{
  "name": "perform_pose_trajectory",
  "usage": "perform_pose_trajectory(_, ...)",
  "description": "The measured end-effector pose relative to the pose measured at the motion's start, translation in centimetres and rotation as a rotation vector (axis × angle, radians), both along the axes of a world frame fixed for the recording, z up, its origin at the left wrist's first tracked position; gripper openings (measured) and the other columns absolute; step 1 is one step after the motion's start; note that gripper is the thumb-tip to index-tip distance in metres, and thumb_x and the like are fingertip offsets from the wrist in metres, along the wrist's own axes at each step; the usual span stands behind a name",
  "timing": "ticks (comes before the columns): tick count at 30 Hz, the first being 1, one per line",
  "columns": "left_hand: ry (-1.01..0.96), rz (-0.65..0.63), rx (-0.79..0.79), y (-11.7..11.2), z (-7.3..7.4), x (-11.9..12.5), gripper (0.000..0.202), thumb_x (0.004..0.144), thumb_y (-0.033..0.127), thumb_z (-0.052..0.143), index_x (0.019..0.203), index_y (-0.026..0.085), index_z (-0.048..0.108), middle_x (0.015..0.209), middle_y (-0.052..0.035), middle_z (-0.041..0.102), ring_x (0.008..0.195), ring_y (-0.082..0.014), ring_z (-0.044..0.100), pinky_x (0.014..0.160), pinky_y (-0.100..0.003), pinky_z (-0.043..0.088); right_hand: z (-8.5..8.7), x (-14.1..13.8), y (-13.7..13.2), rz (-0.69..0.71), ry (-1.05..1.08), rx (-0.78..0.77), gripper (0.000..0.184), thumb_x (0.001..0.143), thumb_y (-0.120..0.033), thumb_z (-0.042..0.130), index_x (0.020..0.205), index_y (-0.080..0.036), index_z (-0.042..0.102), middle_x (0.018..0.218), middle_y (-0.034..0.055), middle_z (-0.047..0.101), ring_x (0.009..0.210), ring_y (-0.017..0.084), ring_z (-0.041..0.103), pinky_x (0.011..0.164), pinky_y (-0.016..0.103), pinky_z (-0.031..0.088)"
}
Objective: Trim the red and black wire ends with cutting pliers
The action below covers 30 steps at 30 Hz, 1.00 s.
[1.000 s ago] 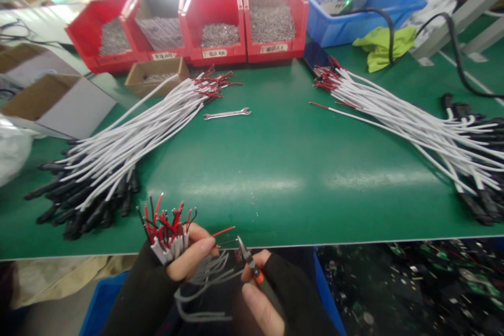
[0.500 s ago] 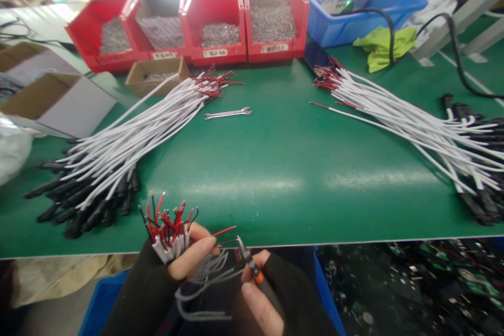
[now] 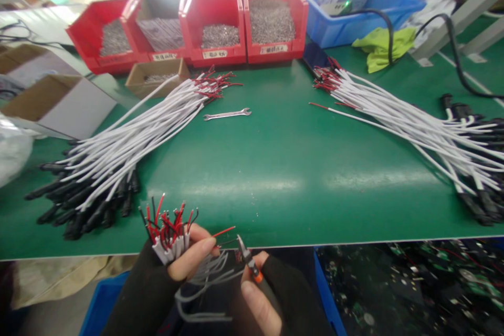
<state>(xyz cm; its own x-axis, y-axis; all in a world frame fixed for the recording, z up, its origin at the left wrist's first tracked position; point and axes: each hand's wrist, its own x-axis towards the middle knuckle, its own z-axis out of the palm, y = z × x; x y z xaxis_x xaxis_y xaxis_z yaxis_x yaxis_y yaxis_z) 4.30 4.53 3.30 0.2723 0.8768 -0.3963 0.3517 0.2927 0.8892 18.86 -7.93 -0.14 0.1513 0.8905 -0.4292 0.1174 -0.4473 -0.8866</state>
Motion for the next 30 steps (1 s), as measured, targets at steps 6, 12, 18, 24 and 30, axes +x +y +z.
perform_pose_trajectory(6, -0.010, 0.006, 0.001, -0.1, -0.4, -0.1, 0.023, 0.080, 0.027, 0.072, 0.058, 0.020, 0.075, 0.051, 0.0006, 0.072, 0.047, -0.0122, 0.062, 0.049, -0.020, 0.045, -0.8, -0.1, 0.1, -0.070, 0.113, -0.051, 0.044, 0.097, -0.064, 0.053, 0.087, -0.023, 0.066, 0.057, -0.0018, 0.052, 0.049, 0.017, 0.050, 0.051, 0.028, 0.045)
perform_pose_trajectory(12, 0.040, -0.020, -0.008, 0.0, 0.0, -0.2, 0.024, 0.079, 0.028, 0.072, 0.057, 0.020, 0.075, 0.048, 0.0017, 0.067, 0.047, -0.0114, 0.059, 0.049, -0.018, 0.044, 0.2, 0.5, 0.4, -0.038, 0.135, -0.022, 0.037, 0.099, -0.055, 0.054, 0.093, -0.022, 0.068, 0.074, 0.0030, 0.068, 0.066, 0.020, 0.067, 0.065, 0.028, 0.054)
perform_pose_trajectory(18, 0.042, -0.046, -0.036, 0.1, 0.6, -0.2, 0.023, 0.077, 0.028, 0.073, 0.056, 0.020, 0.075, 0.042, 0.0043, 0.057, 0.042, -0.0088, 0.047, 0.047, -0.018, 0.038, 1.4, 0.4, 0.9, -0.026, 0.067, -0.031, 0.029, 0.100, -0.047, 0.057, 0.102, -0.022, 0.070, 0.083, 0.0041, 0.069, 0.072, 0.020, 0.068, 0.071, 0.029, 0.056)
perform_pose_trajectory(24, 0.019, -0.040, -0.038, 0.1, 0.4, -0.2, 0.023, 0.076, 0.028, 0.074, 0.055, 0.019, 0.074, 0.043, 0.0041, 0.057, 0.042, -0.0085, 0.045, 0.047, -0.019, 0.036, 1.3, 0.2, 0.8, -0.041, 0.029, -0.035, 0.033, 0.099, -0.053, 0.056, 0.098, -0.023, 0.070, 0.078, 0.0019, 0.066, 0.069, 0.018, 0.065, 0.067, 0.028, 0.054)
perform_pose_trajectory(30, 0.007, -0.014, -0.050, 0.0, 0.6, -0.1, 0.022, 0.075, 0.027, 0.074, 0.054, 0.020, 0.074, 0.044, 0.0044, 0.058, 0.043, -0.0079, 0.045, 0.047, -0.018, 0.034, 1.3, 0.5, 0.8, -0.034, 0.055, -0.036, 0.033, 0.100, -0.052, 0.056, 0.097, -0.022, 0.071, 0.078, 0.0032, 0.067, 0.068, 0.019, 0.065, 0.066, 0.028, 0.054)
